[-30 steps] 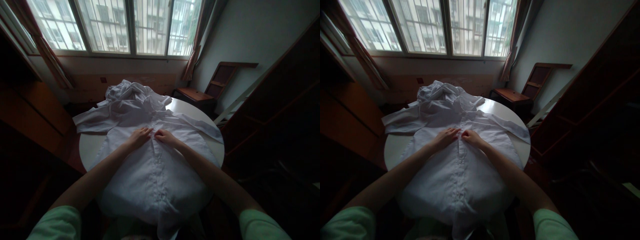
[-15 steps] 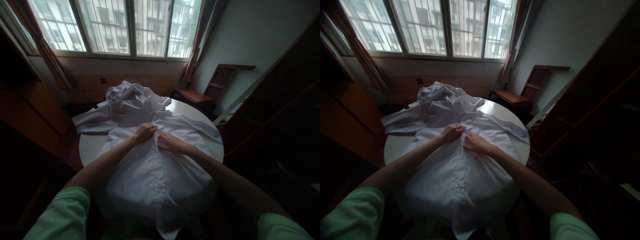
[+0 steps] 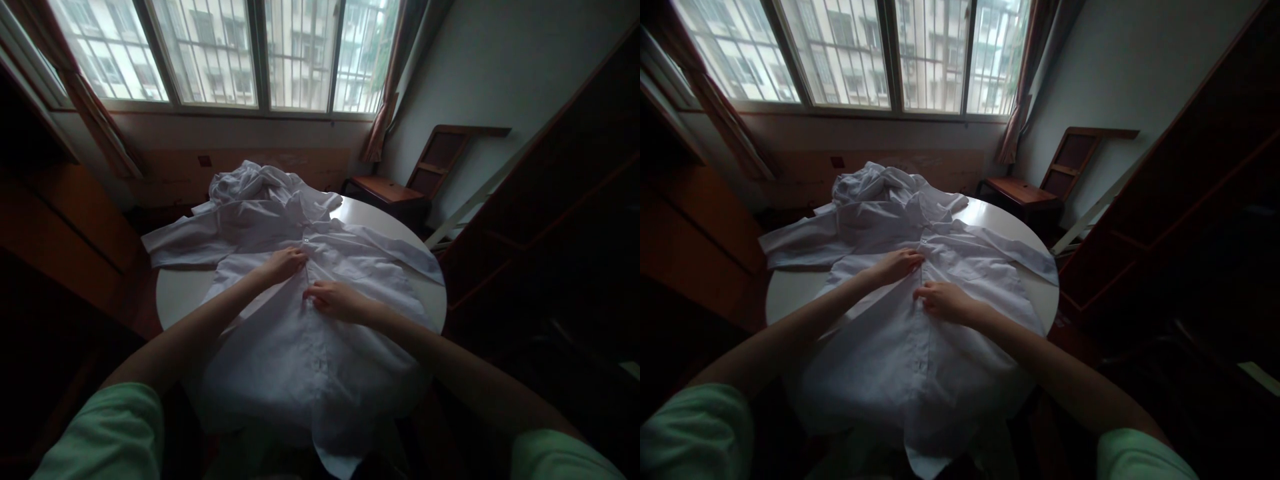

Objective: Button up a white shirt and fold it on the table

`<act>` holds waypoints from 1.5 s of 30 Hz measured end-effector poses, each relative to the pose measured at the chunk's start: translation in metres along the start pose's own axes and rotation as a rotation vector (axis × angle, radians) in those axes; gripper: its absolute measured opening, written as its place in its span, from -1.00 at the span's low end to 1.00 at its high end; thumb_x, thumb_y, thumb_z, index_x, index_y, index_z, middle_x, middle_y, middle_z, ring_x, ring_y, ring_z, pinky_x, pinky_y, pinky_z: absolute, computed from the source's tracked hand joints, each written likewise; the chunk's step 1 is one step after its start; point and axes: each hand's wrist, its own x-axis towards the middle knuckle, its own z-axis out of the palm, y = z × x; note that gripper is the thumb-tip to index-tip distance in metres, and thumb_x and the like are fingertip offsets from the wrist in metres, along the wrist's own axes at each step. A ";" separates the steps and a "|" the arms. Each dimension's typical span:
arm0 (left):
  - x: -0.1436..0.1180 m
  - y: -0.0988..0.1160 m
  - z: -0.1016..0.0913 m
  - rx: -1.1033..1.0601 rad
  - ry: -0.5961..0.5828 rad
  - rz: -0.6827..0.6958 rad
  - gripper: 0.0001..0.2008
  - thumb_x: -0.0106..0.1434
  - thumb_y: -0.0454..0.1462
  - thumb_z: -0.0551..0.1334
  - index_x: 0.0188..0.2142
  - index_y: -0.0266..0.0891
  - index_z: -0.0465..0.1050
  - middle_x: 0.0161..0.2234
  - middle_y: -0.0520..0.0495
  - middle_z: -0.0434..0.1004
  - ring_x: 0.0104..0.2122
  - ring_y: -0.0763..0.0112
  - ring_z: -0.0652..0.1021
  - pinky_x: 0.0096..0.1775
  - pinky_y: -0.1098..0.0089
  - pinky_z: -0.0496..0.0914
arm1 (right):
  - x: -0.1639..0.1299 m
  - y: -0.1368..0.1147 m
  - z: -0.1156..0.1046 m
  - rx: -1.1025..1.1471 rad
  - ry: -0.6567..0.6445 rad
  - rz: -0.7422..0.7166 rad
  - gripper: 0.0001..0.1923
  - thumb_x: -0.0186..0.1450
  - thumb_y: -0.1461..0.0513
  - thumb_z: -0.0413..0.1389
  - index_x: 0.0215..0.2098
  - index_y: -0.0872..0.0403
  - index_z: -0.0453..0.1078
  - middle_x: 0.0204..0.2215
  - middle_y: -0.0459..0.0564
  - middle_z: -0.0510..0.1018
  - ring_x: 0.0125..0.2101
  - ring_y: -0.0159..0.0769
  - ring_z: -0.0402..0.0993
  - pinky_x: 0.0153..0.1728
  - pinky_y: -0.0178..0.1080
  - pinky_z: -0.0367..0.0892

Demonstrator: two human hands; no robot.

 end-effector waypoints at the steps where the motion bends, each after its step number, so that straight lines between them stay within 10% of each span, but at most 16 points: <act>1: -0.004 0.001 -0.001 -0.015 -0.005 -0.011 -0.76 0.27 -0.34 -0.02 -0.18 -0.30 0.39 -0.23 -0.16 0.47 -0.23 0.32 0.49 -0.23 0.38 0.36 | -0.001 -0.001 0.001 -0.005 -0.022 -0.002 -0.77 0.21 0.34 -0.03 -0.18 0.06 0.34 -0.32 -0.03 0.44 -0.40 -0.38 0.34 -0.40 -0.36 0.14; 10: -0.045 0.014 -0.015 -0.028 -0.029 -0.168 -0.58 0.23 -0.21 0.06 0.04 -0.38 0.21 0.00 -0.27 0.35 -0.02 0.23 0.39 -0.01 0.30 0.27 | -0.010 0.001 0.000 -0.019 0.019 0.164 -0.87 0.24 0.26 -0.06 -0.33 0.12 0.30 -0.43 -0.03 0.44 -0.45 -0.39 0.31 -0.41 -0.36 0.13; 15: -0.089 -0.015 -0.043 -0.059 -0.255 -0.181 -0.37 0.07 0.04 0.17 0.04 -0.30 0.22 0.06 -0.24 0.26 0.02 0.16 0.33 -0.01 0.30 0.23 | -0.030 0.030 -0.016 -0.183 0.128 0.282 -0.75 0.16 0.23 0.04 -0.18 0.16 0.31 -0.19 0.13 0.39 -0.18 -0.21 0.30 -0.18 -0.25 0.19; 23: -0.114 -0.014 -0.048 -0.026 -0.435 -0.277 -0.86 0.12 -0.22 0.09 -0.42 -0.26 0.30 -0.42 -0.05 0.39 -0.45 0.41 0.41 -0.42 0.46 0.25 | -0.042 0.045 -0.034 -0.150 -0.078 0.430 -0.94 0.12 0.26 0.05 -0.46 0.10 0.32 -0.47 0.03 0.45 -0.51 -0.33 0.29 -0.49 -0.30 0.11; 35: -0.079 -0.030 -0.096 0.253 -0.124 -0.237 -0.91 0.19 -0.31 0.06 -0.36 -0.29 0.28 -0.38 -0.03 0.36 -0.46 0.49 0.35 -0.41 0.49 0.18 | -0.017 0.048 -0.087 -0.450 0.006 0.358 -0.89 0.19 0.26 0.01 -0.37 0.13 0.34 -0.36 0.07 0.49 -0.41 -0.28 0.37 -0.45 -0.30 0.10; 45: -0.025 -0.048 -0.039 0.408 0.049 -0.287 -0.82 0.18 -0.44 0.03 -0.25 -0.32 0.34 -0.20 -0.22 0.38 -0.16 0.20 0.38 -0.14 0.25 0.26 | 0.049 0.074 -0.057 -0.565 0.048 0.384 -0.77 0.24 0.38 -0.11 -0.21 0.25 0.33 -0.25 0.26 0.45 -0.25 -0.11 0.42 -0.32 -0.23 0.23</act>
